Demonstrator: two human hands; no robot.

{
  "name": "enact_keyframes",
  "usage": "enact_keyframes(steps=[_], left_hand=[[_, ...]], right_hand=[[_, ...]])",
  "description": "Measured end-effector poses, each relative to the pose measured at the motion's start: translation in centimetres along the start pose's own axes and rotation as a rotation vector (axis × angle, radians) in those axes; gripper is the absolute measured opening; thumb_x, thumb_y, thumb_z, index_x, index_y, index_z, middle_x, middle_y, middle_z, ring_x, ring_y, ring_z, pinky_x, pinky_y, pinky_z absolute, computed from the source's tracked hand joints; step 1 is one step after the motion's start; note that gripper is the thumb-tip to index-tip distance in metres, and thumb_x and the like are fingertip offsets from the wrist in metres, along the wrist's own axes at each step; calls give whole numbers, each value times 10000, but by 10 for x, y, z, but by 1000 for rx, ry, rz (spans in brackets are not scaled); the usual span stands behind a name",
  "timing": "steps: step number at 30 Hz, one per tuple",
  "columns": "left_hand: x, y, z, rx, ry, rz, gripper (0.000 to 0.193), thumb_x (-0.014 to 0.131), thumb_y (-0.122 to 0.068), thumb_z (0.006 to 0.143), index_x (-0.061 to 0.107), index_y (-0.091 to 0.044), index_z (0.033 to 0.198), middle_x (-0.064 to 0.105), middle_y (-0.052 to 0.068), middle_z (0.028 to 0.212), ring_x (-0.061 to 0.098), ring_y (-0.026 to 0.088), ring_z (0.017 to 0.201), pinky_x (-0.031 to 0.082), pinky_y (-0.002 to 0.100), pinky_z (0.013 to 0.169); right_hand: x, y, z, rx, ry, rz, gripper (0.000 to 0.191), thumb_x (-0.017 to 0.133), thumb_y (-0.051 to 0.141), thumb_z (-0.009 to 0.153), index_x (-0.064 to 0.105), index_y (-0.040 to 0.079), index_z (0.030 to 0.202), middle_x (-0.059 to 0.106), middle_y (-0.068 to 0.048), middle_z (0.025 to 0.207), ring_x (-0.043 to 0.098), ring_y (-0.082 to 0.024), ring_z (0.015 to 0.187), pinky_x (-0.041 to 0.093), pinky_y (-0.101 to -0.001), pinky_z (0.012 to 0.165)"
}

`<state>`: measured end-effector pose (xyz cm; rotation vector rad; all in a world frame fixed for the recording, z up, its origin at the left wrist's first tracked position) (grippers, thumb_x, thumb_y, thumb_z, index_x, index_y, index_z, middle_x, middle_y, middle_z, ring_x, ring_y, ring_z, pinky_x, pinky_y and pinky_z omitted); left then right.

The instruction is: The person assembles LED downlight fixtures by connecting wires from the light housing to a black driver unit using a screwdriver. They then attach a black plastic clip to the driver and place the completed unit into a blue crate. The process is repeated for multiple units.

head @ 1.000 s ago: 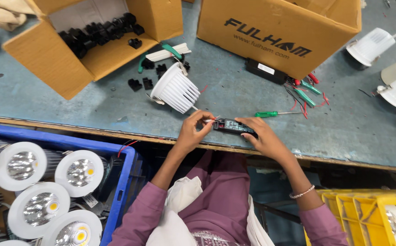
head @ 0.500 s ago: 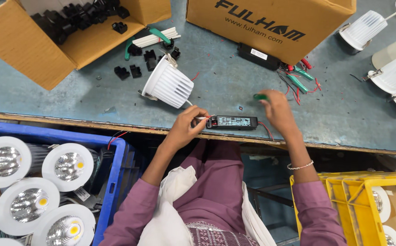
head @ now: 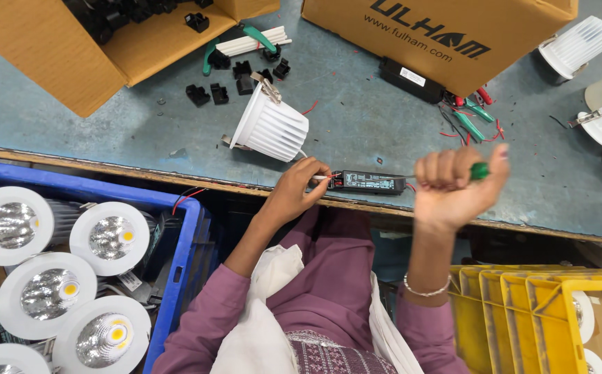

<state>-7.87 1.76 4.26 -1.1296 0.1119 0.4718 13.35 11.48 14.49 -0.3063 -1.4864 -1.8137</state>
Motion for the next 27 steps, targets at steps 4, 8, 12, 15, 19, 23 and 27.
enact_keyframes(steps=[4,8,12,15,19,23,27], left_hand=[[0,7,1,-20,12,-9,145,712,-125,913,653,-36,1012,630,87,915,627,240,825,491,350,714],[1,10,2,-13,24,1,132,720,-123,904,660,-44,992,639,81,913,618,248,835,488,359,723],[0,9,2,18,24,8,132,719,-117,901,655,-39,988,646,82,942,621,251,859,499,358,746],[-1,8,3,25,19,-5,133,715,-111,904,654,-35,994,649,80,958,624,247,870,509,351,755],[-1,10,3,14,32,-19,146,709,-103,895,657,-32,1012,649,76,964,628,236,873,518,342,754],[0,11,4,17,32,9,139,719,-108,905,663,-33,1008,647,77,952,619,240,868,510,351,754],[0,12,3,28,31,13,143,720,-111,900,661,-34,1004,647,78,955,617,244,867,506,355,744]], right_hand=[[7,-29,-6,-21,32,-72,562,406,494,1087,260,156,663,167,22,509,126,-119,456,142,-323,489],[7,-49,-6,1,42,-83,556,405,479,1075,256,150,653,177,22,545,125,-115,458,142,-319,489],[9,-58,-6,-3,42,-114,562,413,474,1076,250,148,648,186,22,554,130,-128,510,150,-348,540],[11,-62,-4,7,37,-116,564,412,480,1073,247,148,648,183,23,561,130,-128,509,149,-344,538],[12,-63,-4,5,28,-142,560,412,481,1071,247,145,653,194,16,559,136,-129,513,157,-342,537],[13,-64,-7,-3,28,-153,558,419,474,1076,248,144,660,202,12,568,146,-132,525,164,-345,548],[13,-65,-8,-9,21,-145,562,416,477,1078,253,139,660,201,10,574,152,-136,522,169,-345,547]])
Point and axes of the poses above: each hand's wrist, its own z-axis towards the middle knuckle, its own x-axis out of the palm, y = z × x, the point moved 10 cm from there along z, towards the middle knuckle
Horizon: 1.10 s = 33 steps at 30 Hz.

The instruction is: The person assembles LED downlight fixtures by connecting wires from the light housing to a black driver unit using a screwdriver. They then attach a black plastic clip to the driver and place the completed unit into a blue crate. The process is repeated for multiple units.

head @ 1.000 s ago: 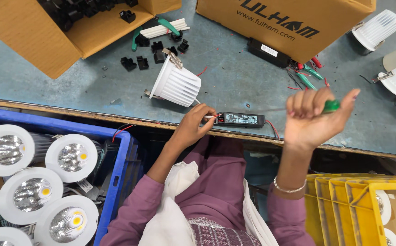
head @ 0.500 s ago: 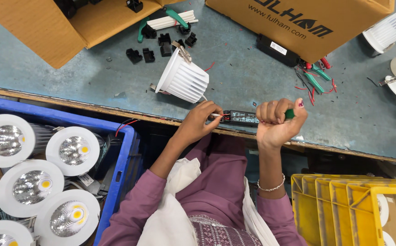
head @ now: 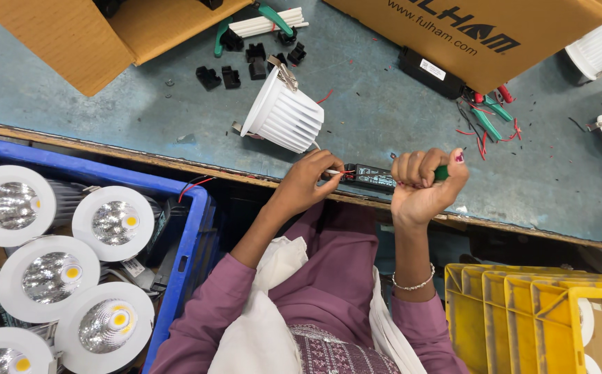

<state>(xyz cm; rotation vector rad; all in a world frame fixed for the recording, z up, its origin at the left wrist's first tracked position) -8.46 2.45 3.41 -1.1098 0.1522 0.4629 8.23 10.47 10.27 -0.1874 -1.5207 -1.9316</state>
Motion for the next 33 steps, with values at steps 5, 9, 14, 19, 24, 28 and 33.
enact_keyframes(steps=[5,9,14,19,24,28,33], left_hand=[[0,2,1,-4,-7,4,139,721,-115,903,662,-39,1003,645,75,944,618,242,864,505,356,743],[0,0,2,-10,-15,11,140,723,-117,900,663,-43,1003,645,72,942,619,241,855,501,355,731],[-2,0,3,-54,-16,-8,143,728,-124,896,667,-46,1000,643,68,920,624,227,810,499,350,700],[-2,2,1,-78,-18,-50,147,725,-127,900,664,-48,1008,639,64,913,636,212,801,514,342,698],[0,5,-2,-49,-14,-13,145,735,-121,896,668,-42,998,651,70,914,633,229,814,510,350,711],[0,4,-1,-22,-20,-21,160,729,-107,879,661,-31,1003,655,80,939,648,234,842,523,345,727],[1,5,0,-32,-18,-34,147,731,-103,883,658,-31,988,661,76,938,654,230,834,524,340,722]], right_hand=[[3,3,2,-22,17,-20,558,412,473,1083,256,136,666,206,10,567,148,-131,519,167,-327,514],[5,5,2,-31,20,-43,565,416,478,1084,255,136,664,210,8,563,148,-129,519,169,-344,541],[7,4,-1,-33,22,-52,556,423,480,1084,251,138,681,208,6,576,155,-118,483,169,-320,510],[10,4,-6,-52,28,-69,557,425,478,1093,250,143,685,200,12,548,158,-115,486,172,-320,511],[9,5,-8,-65,3,-84,553,417,485,1086,251,140,688,201,11,572,157,-114,475,169,-314,498],[9,8,-7,-69,-7,-92,566,416,490,1093,247,142,680,194,13,564,148,-111,470,162,-312,492],[9,9,-8,-81,-13,-109,568,417,490,1091,243,143,677,199,9,566,151,-115,470,164,-317,494]])
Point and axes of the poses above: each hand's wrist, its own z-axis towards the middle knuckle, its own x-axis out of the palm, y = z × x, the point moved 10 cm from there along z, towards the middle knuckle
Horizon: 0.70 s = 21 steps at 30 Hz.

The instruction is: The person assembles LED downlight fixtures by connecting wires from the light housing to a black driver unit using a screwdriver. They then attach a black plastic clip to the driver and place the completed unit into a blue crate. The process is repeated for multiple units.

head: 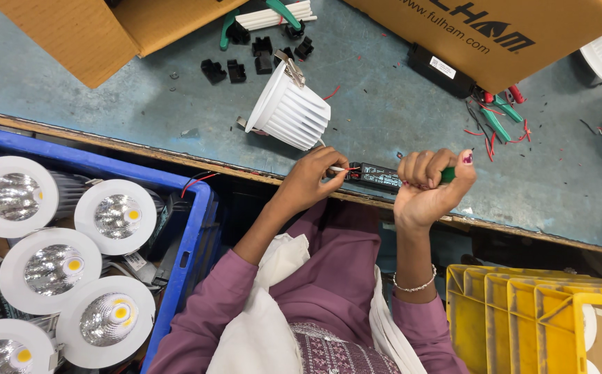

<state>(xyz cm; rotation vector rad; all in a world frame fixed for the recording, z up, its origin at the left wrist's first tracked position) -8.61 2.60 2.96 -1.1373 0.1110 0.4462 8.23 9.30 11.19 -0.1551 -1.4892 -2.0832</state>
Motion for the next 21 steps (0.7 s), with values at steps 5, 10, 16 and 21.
enact_keyframes(steps=[5,10,16,21], left_hand=[[0,1,0,-7,8,-3,150,727,-98,880,656,-31,993,659,81,942,654,229,841,533,337,726],[1,-1,0,26,10,24,161,728,-96,878,656,-27,1005,662,89,956,646,247,886,535,349,757],[2,-1,0,24,4,37,165,734,-95,864,658,-22,992,669,90,962,644,254,890,529,365,778],[4,-3,-4,35,18,61,172,733,-90,863,658,-14,999,664,96,971,630,263,924,516,364,819]], right_hand=[[4,-4,-1,4,8,-16,567,431,489,1083,237,143,677,186,18,575,141,-114,511,160,-334,531],[3,-7,2,26,-11,-12,559,437,481,1080,237,144,681,181,25,576,137,-112,530,156,-338,550],[4,-4,3,13,-16,-33,568,442,487,1070,234,143,669,178,25,564,133,-110,513,151,-333,534],[4,-5,-2,12,-19,-23,566,442,479,1070,232,140,668,178,23,565,129,-109,511,146,-332,530]])
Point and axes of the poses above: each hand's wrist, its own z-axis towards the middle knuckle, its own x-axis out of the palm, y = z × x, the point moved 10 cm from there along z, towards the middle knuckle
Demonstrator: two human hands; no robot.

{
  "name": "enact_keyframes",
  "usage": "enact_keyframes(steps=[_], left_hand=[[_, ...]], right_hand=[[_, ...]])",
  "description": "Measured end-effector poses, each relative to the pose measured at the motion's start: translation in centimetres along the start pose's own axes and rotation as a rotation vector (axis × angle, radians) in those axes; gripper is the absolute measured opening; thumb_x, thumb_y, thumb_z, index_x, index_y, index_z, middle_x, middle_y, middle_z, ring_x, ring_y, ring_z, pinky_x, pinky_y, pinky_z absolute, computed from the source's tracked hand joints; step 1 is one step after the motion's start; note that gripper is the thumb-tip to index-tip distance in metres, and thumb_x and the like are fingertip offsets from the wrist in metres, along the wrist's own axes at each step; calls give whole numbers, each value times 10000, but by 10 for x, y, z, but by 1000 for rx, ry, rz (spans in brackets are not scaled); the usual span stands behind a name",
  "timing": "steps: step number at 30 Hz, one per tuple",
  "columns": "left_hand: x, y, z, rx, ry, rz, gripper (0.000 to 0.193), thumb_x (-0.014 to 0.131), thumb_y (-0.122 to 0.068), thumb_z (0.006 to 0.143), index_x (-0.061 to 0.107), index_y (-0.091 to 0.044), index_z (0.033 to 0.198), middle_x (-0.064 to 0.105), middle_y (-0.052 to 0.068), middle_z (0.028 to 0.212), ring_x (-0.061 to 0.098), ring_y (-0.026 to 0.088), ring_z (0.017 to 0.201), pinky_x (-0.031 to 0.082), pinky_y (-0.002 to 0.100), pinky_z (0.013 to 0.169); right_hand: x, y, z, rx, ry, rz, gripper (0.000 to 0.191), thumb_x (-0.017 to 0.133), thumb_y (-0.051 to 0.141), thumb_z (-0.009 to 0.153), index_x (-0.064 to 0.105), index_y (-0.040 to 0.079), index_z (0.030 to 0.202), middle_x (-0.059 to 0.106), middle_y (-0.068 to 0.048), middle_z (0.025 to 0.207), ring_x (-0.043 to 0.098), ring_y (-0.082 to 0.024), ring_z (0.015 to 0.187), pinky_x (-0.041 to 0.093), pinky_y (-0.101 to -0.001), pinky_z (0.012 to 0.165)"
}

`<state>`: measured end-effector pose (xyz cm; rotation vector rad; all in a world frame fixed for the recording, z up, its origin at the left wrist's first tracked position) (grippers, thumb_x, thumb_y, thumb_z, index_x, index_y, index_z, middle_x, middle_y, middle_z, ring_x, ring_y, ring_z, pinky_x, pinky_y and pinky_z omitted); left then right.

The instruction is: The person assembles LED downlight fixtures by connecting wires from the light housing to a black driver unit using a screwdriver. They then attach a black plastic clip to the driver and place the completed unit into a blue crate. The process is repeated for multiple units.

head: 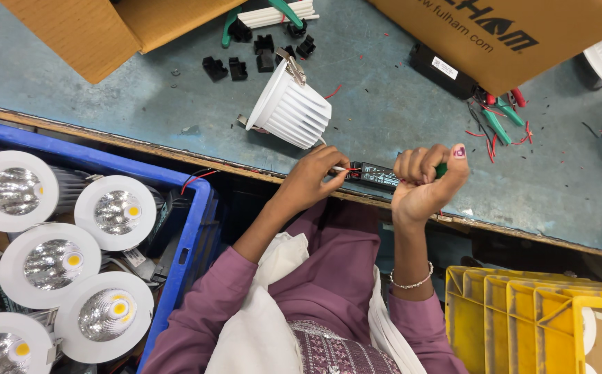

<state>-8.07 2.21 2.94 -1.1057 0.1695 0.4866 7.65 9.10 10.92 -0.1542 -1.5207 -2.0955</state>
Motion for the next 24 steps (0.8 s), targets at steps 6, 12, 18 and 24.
enact_keyframes(steps=[6,12,18,24], left_hand=[[2,-7,0,13,-12,12,180,725,-81,873,651,-11,1021,649,92,992,616,261,961,518,359,855],[3,-8,-1,4,-20,25,179,722,-78,875,643,-13,1022,640,90,1000,615,262,977,516,363,860],[7,-6,0,-23,-3,31,184,713,-69,869,643,-11,1029,634,98,1009,607,280,999,511,376,862],[11,-8,2,-40,14,34,155,702,-78,894,641,-16,1022,630,110,988,606,287,977,506,384,853]], right_hand=[[-1,1,2,3,-5,0,569,444,478,1071,230,142,664,180,20,565,136,-111,511,150,-332,525],[-2,-1,3,8,4,20,566,446,486,1071,234,142,674,182,18,571,139,-111,513,150,-333,526],[-2,-2,3,-5,2,11,559,452,480,1064,237,144,672,185,25,565,138,-108,506,151,-333,521],[5,3,5,-23,3,-8,561,459,466,1062,244,140,660,187,21,560,143,-101,484,141,-329,501]])
Point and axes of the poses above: each hand's wrist, its own z-axis towards the middle knuckle, its own x-axis out of the palm, y = z × x, the point moved 10 cm from there along z, towards the middle knuckle
